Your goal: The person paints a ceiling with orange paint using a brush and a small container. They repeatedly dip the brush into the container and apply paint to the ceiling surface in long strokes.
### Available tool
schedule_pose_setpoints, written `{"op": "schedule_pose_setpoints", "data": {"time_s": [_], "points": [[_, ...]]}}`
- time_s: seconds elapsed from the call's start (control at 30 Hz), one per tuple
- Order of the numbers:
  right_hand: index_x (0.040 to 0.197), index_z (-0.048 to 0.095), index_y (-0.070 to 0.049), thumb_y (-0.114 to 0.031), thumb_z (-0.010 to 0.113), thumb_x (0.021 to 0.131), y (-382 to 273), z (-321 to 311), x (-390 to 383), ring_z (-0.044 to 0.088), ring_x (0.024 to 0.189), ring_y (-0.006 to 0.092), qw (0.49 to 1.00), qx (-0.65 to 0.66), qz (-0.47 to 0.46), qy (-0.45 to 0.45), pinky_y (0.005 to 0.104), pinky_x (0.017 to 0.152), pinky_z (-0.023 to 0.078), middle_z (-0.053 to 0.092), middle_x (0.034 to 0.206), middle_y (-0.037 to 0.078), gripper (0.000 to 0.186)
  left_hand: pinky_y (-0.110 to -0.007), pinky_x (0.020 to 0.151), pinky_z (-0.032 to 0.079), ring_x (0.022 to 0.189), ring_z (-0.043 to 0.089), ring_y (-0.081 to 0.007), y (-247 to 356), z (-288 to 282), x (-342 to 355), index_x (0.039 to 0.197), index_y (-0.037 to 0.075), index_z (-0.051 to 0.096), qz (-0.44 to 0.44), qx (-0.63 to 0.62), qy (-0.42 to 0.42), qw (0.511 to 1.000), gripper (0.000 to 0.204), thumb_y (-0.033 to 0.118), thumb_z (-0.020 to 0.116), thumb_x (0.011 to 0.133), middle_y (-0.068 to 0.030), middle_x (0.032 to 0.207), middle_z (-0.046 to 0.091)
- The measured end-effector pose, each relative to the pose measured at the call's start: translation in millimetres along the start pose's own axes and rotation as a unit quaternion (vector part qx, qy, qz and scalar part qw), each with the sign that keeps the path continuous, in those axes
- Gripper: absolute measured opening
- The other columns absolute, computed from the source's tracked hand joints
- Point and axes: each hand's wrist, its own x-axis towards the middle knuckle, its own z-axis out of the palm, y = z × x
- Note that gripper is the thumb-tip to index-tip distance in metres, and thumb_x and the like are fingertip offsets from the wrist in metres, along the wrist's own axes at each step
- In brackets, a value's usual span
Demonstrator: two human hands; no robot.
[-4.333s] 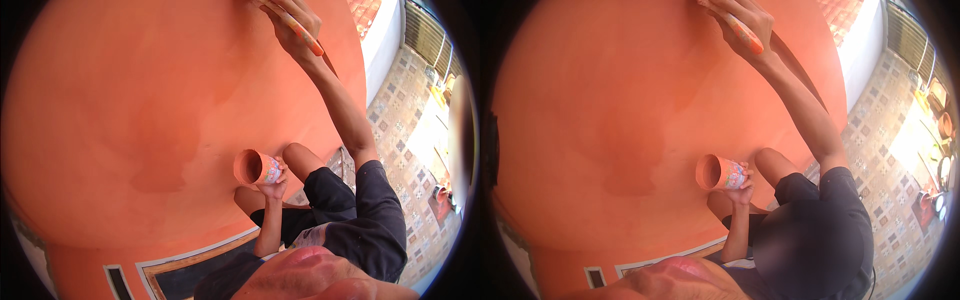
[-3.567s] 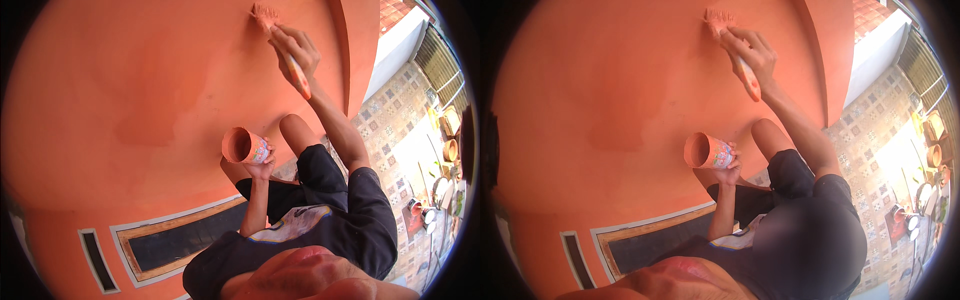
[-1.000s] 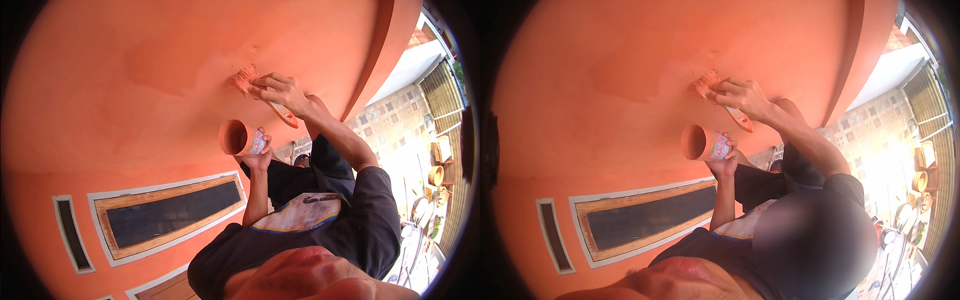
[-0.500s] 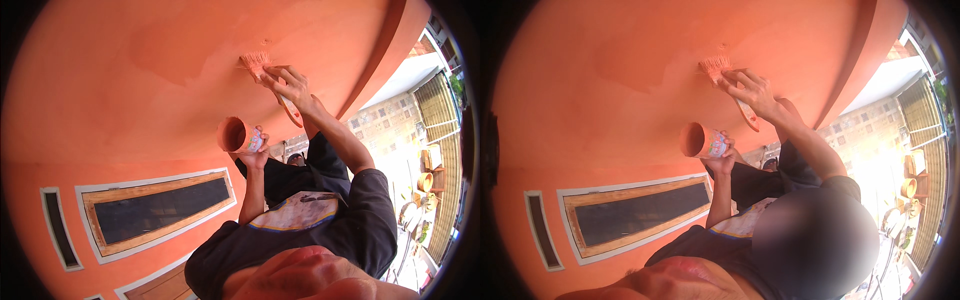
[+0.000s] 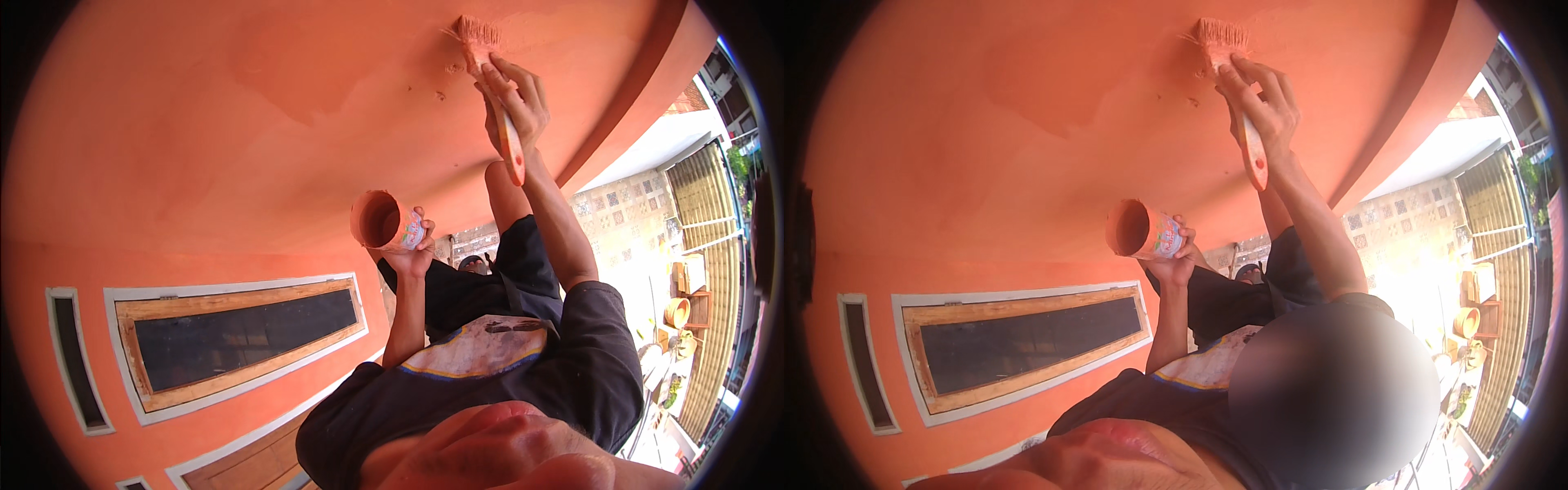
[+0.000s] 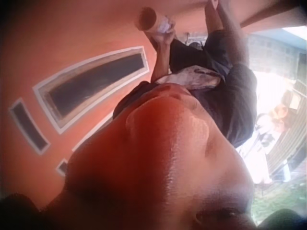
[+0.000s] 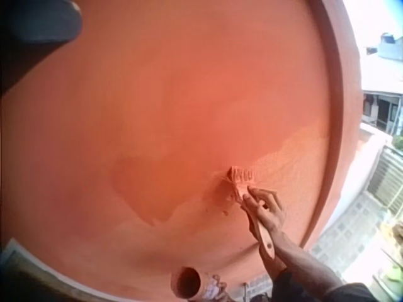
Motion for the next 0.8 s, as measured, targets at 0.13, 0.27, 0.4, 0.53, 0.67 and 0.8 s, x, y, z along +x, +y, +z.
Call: {"op": "schedule_pose_setpoints", "data": {"time_s": [0.13,0.27,0.4,0.53,0.67,0.8], "points": [[0.114,0.074,-0.021,-0.012,0.077,0.077,-34,-7,-43,0.068,0.098,0.0188,0.973,0.079,-0.102,-0.190,0.0309,0.065,0.059,0.072,0.116,0.000,0.038,-0.036,0.069,0.059,0.117,0.054,-0.0359,0,3,0,0.139,0.012,0.056,-0.001,0.005,0.009,1.000,0.064,0.054,0.067,0.091,-0.0165,0.135,0.052],[0.107,0.076,-0.013,-0.009,0.081,0.079,-38,-8,-17,0.069,0.086,0.0234,0.949,0.194,-0.061,-0.242,0.0344,0.068,0.059,0.075,0.103,0.005,0.028,-0.035,0.070,0.059,0.119,0.053,-0.0351,5,1,2,0.141,0.013,0.056,-0.025,0.004,-0.003,1.000,0.070,0.055,0.071,0.088,-0.0167,0.137,0.053],[0.105,0.076,-0.004,-0.003,0.081,0.081,-9,-2,48,0.070,0.085,0.0234,0.993,0.100,-0.045,-0.044,0.0322,0.067,0.056,0.076,0.103,0.010,0.025,-0.036,0.070,0.059,0.119,0.053,-0.0350,7,-2,2,0.141,0.013,0.056,-0.028,0.008,-0.004,1.000,0.070,0.054,0.072,0.087,-0.0163,0.139,0.052],[0.107,0.075,-0.001,-0.001,0.082,0.079,-22,4,51,0.070,0.086,0.0239,0.992,0.014,-0.059,0.107,0.0313,0.065,0.056,0.076,0.103,0.010,0.028,-0.035,0.070,0.059,0.119,0.053,-0.0345,6,-1,0,0.140,0.012,0.056,-0.021,0.006,-0.003,1.000,0.072,0.055,0.073,0.085,-0.0163,0.139,0.053],[0.100,0.076,-0.019,-0.016,0.083,0.081,-61,7,11,0.067,0.081,0.0197,0.986,0.004,-0.114,-0.120,0.0285,0.052,0.051,0.074,0.096,0.001,0.021,-0.035,0.070,0.059,0.119,0.053,-0.0339,6,1,0,0.141,0.012,0.056,-0.022,0.017,-0.013,1.000,0.075,0.057,0.074,0.084,-0.0164,0.139,0.053],[0.103,0.076,-0.015,-0.013,0.083,0.077,-64,6,7,0.069,0.084,0.0210,0.953,0.159,-0.105,-0.237,0.0326,0.063,0.056,0.074,0.098,0.003,0.026,-0.035,0.069,0.059,0.118,0.053,-0.0337,7,0,1,0.141,0.012,0.056,-0.019,0.018,-0.005,1.000,0.074,0.057,0.074,0.084,-0.0163,0.139,0.053]]}}
